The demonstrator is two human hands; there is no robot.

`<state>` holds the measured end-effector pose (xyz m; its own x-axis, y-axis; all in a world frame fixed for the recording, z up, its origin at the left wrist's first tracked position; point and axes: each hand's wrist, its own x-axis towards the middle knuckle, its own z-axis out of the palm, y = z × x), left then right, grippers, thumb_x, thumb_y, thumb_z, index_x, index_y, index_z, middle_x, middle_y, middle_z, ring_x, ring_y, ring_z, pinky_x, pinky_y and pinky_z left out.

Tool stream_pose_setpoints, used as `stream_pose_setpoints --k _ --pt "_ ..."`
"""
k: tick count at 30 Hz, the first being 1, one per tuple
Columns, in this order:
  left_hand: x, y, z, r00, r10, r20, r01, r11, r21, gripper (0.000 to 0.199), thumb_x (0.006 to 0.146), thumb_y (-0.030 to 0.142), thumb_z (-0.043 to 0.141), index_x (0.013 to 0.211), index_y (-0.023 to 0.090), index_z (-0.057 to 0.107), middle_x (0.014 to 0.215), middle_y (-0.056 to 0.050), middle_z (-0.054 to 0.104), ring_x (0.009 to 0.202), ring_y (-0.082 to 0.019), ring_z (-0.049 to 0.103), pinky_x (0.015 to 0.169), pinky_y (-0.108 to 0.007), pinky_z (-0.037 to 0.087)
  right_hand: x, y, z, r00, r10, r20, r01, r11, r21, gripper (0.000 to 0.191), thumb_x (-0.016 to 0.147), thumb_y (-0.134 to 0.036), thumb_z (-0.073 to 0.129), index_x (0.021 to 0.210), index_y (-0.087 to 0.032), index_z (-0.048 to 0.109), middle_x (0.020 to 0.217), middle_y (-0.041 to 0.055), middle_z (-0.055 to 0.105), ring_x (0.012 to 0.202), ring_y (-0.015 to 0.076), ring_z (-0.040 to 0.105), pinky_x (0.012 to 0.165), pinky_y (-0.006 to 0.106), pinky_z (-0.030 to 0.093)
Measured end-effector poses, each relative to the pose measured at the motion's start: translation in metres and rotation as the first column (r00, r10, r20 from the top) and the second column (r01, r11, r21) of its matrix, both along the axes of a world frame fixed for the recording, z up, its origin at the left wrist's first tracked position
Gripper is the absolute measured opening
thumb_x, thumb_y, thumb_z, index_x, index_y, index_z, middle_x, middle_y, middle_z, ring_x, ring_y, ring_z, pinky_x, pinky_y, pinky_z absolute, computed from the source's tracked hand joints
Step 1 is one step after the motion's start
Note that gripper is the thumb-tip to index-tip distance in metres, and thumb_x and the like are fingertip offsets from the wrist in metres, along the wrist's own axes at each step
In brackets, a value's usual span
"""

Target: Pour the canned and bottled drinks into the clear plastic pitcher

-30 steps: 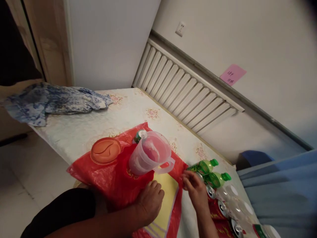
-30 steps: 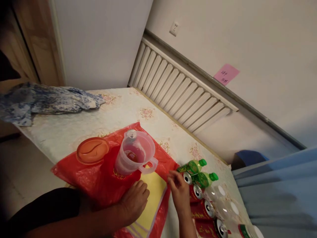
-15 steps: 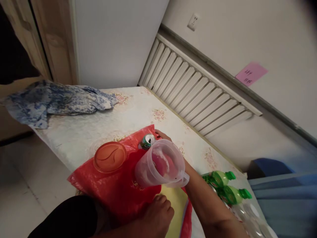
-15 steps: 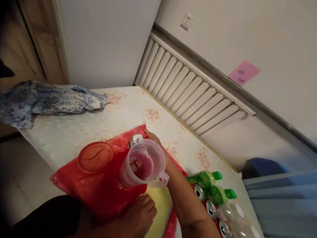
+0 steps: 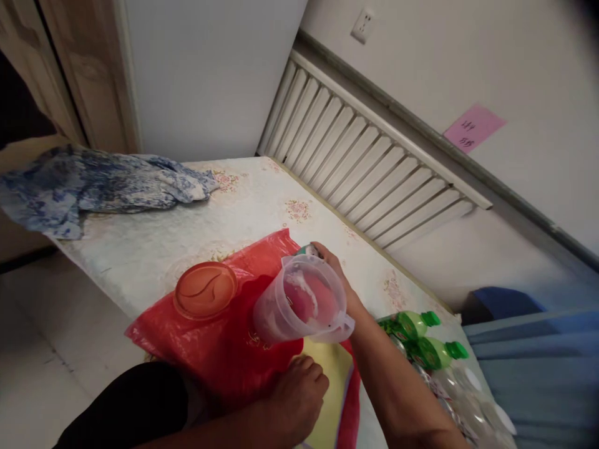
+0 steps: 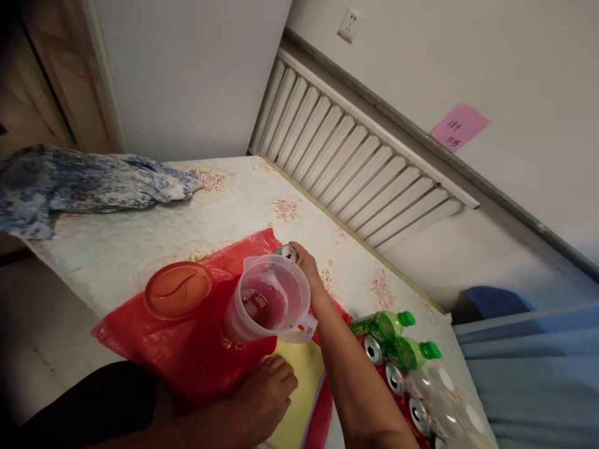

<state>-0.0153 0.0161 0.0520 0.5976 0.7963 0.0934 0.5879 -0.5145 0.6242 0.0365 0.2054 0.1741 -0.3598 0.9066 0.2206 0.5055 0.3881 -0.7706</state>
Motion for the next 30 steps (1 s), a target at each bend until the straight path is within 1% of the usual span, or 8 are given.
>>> stream_pose_setpoints --k 2,5,9,13,16,20,24,30 --pt "-0.003 -0.001 0.007 0.994 0.025 0.104 -0.019 0.998 -0.061 0.021 0.090 0.024 0.055 0.108 0.018 0.064 0.114 -0.009 0.066 0.109 -0.027 0.057 0.104 -0.045 0.044 0.024 -0.005 0.007 0.992 -0.093 0.087 0.089 0.995 0.046 0.049 0.077 -0.050 0.077 0.112 -0.016 0.071 0.106 0.0060 0.074 0.097 0.0248 0.066 0.090 0.038 0.055" --pt "-0.003 -0.004 0.009 0.959 0.106 0.263 -0.058 0.981 -0.183 0.041 0.086 0.022 0.057 0.126 0.020 0.058 0.127 -0.009 0.064 0.120 -0.026 0.055 0.111 -0.042 0.042 0.069 -0.029 0.016 0.952 -0.268 0.146 0.253 0.961 0.116 0.071 0.059 -0.044 0.085 0.121 -0.014 0.070 0.118 0.0106 0.074 0.107 0.0294 0.066 0.099 0.042 0.051" --pt "0.000 -0.008 0.007 0.930 0.169 0.326 -0.034 0.924 -0.382 0.077 0.081 0.026 0.061 0.153 0.015 0.032 0.156 -0.018 0.044 0.143 -0.030 0.043 0.120 -0.046 0.035 0.123 -0.093 0.025 0.897 -0.409 0.166 0.403 0.913 0.068 0.077 0.057 -0.039 0.084 0.129 -0.015 0.068 0.117 0.0115 0.075 0.105 0.0307 0.070 0.096 0.043 0.054" --pt "-0.002 -0.011 0.012 0.918 0.171 0.357 0.020 0.881 -0.473 0.097 0.076 0.029 0.067 0.159 0.016 0.017 0.167 -0.020 0.024 0.154 -0.033 0.025 0.125 -0.053 0.026 0.151 -0.163 0.019 0.875 -0.461 0.148 0.462 0.887 0.028 0.071 0.058 -0.035 0.084 0.126 -0.021 0.071 0.123 0.0097 0.074 0.113 0.0329 0.069 0.102 0.047 0.054" --pt "-0.004 -0.012 0.014 0.891 0.137 0.432 0.075 0.895 -0.439 0.102 0.070 0.029 0.073 0.158 0.018 0.022 0.166 -0.019 0.027 0.153 -0.034 0.027 0.125 -0.053 0.025 0.157 -0.205 0.002 0.895 -0.433 0.110 0.437 0.899 -0.016 0.073 0.059 -0.035 0.086 0.129 -0.021 0.070 0.131 0.0108 0.070 0.123 0.0347 0.065 0.105 0.047 0.053" --pt "-0.006 -0.010 0.012 0.847 0.087 0.524 0.140 0.915 -0.378 0.093 0.063 0.029 0.081 0.147 0.022 0.041 0.152 -0.014 0.050 0.139 -0.033 0.047 0.119 -0.050 0.035 0.146 -0.240 -0.022 0.902 -0.416 0.116 0.424 0.905 -0.049 0.077 0.060 -0.031 0.087 0.134 -0.021 0.067 0.134 0.0109 0.069 0.125 0.0348 0.064 0.107 0.046 0.052" --pt "-0.011 -0.010 0.009 0.826 0.066 0.560 0.154 0.929 -0.337 0.085 0.060 0.032 0.086 0.137 0.024 0.050 0.137 -0.009 0.062 0.124 -0.029 0.058 0.111 -0.045 0.045 0.124 -0.250 -0.034 0.889 -0.447 0.103 0.450 0.893 -0.003 0.076 0.059 -0.025 0.086 0.133 -0.023 0.068 0.134 0.0097 0.069 0.126 0.0345 0.063 0.108 0.045 0.052" --pt "-0.016 -0.010 0.008 0.810 0.070 0.583 0.079 0.971 -0.227 0.080 0.064 0.038 0.085 0.134 0.022 0.050 0.133 -0.010 0.062 0.122 -0.029 0.058 0.109 -0.043 0.046 0.104 -0.244 -0.037 0.908 -0.401 0.122 0.400 0.916 0.038 0.078 0.055 -0.024 0.090 0.130 -0.021 0.070 0.131 0.0108 0.070 0.124 0.0360 0.065 0.105 0.045 0.055"
